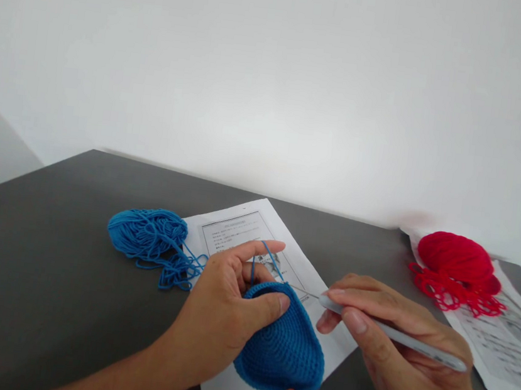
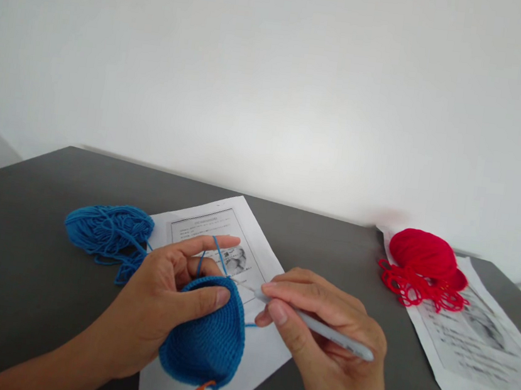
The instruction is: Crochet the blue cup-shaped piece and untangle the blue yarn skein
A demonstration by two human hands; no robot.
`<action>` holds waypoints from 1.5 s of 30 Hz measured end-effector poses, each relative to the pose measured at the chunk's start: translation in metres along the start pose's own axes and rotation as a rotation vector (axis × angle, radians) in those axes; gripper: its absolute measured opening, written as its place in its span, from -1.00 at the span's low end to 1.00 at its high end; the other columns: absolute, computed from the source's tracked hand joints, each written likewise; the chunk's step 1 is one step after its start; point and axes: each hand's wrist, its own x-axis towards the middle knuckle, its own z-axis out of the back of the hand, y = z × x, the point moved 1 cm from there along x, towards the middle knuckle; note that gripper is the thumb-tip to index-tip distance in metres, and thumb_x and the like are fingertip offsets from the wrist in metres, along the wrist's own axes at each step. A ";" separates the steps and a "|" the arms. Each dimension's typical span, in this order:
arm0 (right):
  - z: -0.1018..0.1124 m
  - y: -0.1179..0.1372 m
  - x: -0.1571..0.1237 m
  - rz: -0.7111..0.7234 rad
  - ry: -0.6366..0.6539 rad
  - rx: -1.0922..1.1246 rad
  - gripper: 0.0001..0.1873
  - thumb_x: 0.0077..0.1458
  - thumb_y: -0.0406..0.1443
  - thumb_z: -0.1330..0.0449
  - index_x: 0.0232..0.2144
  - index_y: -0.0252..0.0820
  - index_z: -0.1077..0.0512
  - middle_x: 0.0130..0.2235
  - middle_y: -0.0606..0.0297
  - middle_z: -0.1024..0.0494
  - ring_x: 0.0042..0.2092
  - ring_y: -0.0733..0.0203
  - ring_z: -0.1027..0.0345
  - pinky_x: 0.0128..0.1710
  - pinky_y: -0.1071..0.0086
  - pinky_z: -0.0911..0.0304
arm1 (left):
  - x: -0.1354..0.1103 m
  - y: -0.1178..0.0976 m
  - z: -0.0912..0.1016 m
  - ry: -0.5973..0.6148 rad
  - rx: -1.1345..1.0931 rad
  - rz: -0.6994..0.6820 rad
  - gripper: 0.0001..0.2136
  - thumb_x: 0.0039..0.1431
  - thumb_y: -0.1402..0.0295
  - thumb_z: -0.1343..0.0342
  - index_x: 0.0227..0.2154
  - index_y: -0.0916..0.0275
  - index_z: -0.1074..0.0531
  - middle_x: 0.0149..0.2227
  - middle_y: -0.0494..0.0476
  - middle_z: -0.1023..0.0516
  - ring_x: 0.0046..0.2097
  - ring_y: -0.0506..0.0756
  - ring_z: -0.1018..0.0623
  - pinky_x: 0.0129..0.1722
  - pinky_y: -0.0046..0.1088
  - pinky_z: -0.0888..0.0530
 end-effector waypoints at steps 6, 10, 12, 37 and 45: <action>-0.001 0.004 0.003 0.035 0.037 -0.025 -0.71 0.21 -0.42 -0.31 -0.13 0.11 -0.67 -0.42 0.37 -0.69 -0.36 0.24 -0.60 -0.32 0.45 -0.51 | 0.002 0.002 0.001 -0.012 0.020 -0.001 -0.33 -0.11 0.41 -0.40 0.15 0.33 -0.40 -0.46 -0.06 -0.50 -0.48 -0.04 -0.38 -0.49 -0.53 -0.26; -0.002 0.005 0.002 0.033 0.023 -0.069 -0.74 0.22 -0.42 -0.31 -0.15 0.06 -0.67 -0.40 0.36 -0.70 -0.35 0.26 -0.60 -0.37 0.49 -0.50 | 0.001 0.001 0.001 -0.019 0.031 -0.007 -0.34 -0.09 0.41 -0.40 0.15 0.32 -0.40 -0.44 -0.04 -0.51 -0.47 -0.04 -0.40 -0.49 -0.54 -0.28; -0.002 0.005 0.002 0.039 0.014 -0.093 -0.75 0.21 -0.42 -0.31 -0.16 0.05 -0.67 -0.40 0.36 -0.70 -0.35 0.26 -0.61 -0.38 0.50 -0.50 | 0.000 0.000 0.000 -0.032 0.042 -0.016 -0.35 -0.09 0.40 -0.40 0.13 0.33 -0.41 -0.44 -0.04 -0.51 -0.46 -0.04 -0.40 -0.49 -0.55 -0.29; -0.006 0.005 -0.004 0.139 -0.043 -0.186 -0.80 0.22 -0.45 -0.29 -0.17 -0.09 -0.63 -0.31 0.34 -0.74 -0.39 0.34 -0.61 -0.41 0.57 -0.51 | -0.001 0.001 -0.002 -0.072 -0.034 -0.033 -0.35 -0.11 0.42 -0.39 0.13 0.36 -0.41 -0.47 -0.07 -0.53 -0.49 -0.06 -0.41 -0.50 -0.57 -0.33; -0.009 0.010 -0.001 0.139 -0.088 -0.226 -0.81 0.19 -0.46 -0.29 -0.23 -0.10 -0.65 -0.31 0.35 -0.71 -0.39 0.37 -0.60 -0.43 0.62 -0.50 | -0.003 0.000 -0.002 -0.094 0.044 -0.082 -0.39 -0.06 0.41 -0.35 0.12 0.35 -0.43 -0.47 -0.05 -0.56 -0.49 -0.05 -0.43 -0.50 -0.57 -0.34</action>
